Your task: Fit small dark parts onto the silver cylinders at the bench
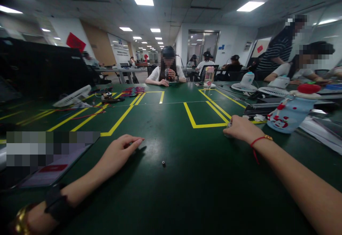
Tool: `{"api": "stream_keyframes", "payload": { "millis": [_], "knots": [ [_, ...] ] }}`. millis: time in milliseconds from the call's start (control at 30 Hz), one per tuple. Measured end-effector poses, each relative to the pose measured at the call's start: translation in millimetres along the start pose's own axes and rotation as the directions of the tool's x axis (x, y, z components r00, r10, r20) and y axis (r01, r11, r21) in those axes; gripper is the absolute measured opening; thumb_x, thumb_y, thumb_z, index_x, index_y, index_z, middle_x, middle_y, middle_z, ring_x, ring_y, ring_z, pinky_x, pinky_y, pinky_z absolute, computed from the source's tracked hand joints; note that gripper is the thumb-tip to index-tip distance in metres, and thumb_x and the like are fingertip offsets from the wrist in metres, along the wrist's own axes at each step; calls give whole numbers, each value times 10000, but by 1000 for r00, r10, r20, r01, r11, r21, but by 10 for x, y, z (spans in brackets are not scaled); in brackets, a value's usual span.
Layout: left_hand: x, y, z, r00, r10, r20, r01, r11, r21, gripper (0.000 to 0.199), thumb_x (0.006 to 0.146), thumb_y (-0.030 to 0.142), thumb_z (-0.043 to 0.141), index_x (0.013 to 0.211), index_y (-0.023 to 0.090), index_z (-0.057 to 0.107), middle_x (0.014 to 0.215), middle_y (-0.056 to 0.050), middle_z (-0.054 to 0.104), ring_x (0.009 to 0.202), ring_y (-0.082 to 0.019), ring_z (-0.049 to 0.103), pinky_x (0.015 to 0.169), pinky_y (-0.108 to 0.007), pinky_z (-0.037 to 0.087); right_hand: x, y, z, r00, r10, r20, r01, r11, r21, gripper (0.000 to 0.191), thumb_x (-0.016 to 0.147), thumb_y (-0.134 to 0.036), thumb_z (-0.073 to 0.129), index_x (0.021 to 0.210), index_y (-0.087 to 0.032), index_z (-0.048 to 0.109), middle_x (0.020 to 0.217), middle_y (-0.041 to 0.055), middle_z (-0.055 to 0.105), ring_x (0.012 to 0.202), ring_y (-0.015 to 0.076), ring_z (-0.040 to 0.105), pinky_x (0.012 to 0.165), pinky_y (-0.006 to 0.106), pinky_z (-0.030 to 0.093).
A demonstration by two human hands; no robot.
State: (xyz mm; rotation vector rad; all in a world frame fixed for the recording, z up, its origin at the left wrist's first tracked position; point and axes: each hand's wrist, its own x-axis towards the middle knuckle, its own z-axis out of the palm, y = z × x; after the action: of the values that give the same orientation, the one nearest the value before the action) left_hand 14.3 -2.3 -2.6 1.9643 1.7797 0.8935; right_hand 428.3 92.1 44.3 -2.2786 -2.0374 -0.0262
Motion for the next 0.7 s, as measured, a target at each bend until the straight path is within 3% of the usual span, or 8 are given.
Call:
{"api": "stream_keyframes", "payload": {
  "millis": [100,167,233,300,400,467,567,700],
  "knots": [
    [-23,31,31,1000,20,12,-21,1000,12,400,851,508,409,969,246,688,944,-42,628,846,-209,581,728,-321,427,-154,-158,-25,985,-35,-168,27,998,-49,668,594,-629,599,1028,-120,580,1019,181,594,915,332,549,721,452,430],
    [-32,46,34,1000,17,20,-17,1000,20,401,851,510,408,959,244,687,947,-41,626,840,-207,583,720,-316,428,-394,-459,-26,920,-202,-337,203,979,-31,678,697,-637,518,1157,-140,545,1143,176,546,1053,340,486,820,492,398],
    [-35,49,32,1000,12,24,-12,1000,26,404,850,511,407,947,240,689,943,-42,628,831,-207,585,717,-312,430,-697,-832,31,809,-453,-375,504,862,45,551,817,-521,456,1245,-177,502,1211,132,517,1108,268,457,896,438,381],
    [-35,44,32,1000,14,24,-15,999,31,401,850,506,407,938,237,691,936,-43,632,830,-208,586,718,-309,431,-992,-1181,149,666,-682,-300,737,663,130,447,861,-397,460,1274,-227,487,1224,85,517,1085,207,464,894,371,389],
    [-40,35,35,999,29,14,-30,999,31,393,852,496,410,926,234,692,931,-44,636,841,-210,581,728,-309,428,-1257,-1491,320,508,-841,-187,859,480,178,258,876,-252,459,1081,-253,616,1057,39,599,943,161,504,798,316,393],
    [-48,35,35,999,39,16,-39,999,24,391,857,493,406,925,234,690,938,-44,634,849,-209,577,735,-312,426,-1258,-1499,332,522,-834,-179,853,503,142,231,885,-210,426,930,-228,652,927,34,619,841,146,511,736,306,374],
    [-58,43,32,999,38,36,-38,999,14,390,862,496,400,916,238,688,949,-40,629,857,-208,574,742,-316,425,-1040,-1246,156,665,-703,-253,726,688,-4,237,875,-247,423,877,-197,654,871,58,621,783,158,516,694,312,349],
    [-54,48,38,998,27,49,-27,1000,13,390,860,509,399,910,248,685,949,-33,623,843,-204,572,731,-316,423,-613,-663,-160,864,-313,-395,240,945,-223,319,877,-311,370,895,-171,656,910,113,631,815,225,556,673,344,348]
  ]
}}
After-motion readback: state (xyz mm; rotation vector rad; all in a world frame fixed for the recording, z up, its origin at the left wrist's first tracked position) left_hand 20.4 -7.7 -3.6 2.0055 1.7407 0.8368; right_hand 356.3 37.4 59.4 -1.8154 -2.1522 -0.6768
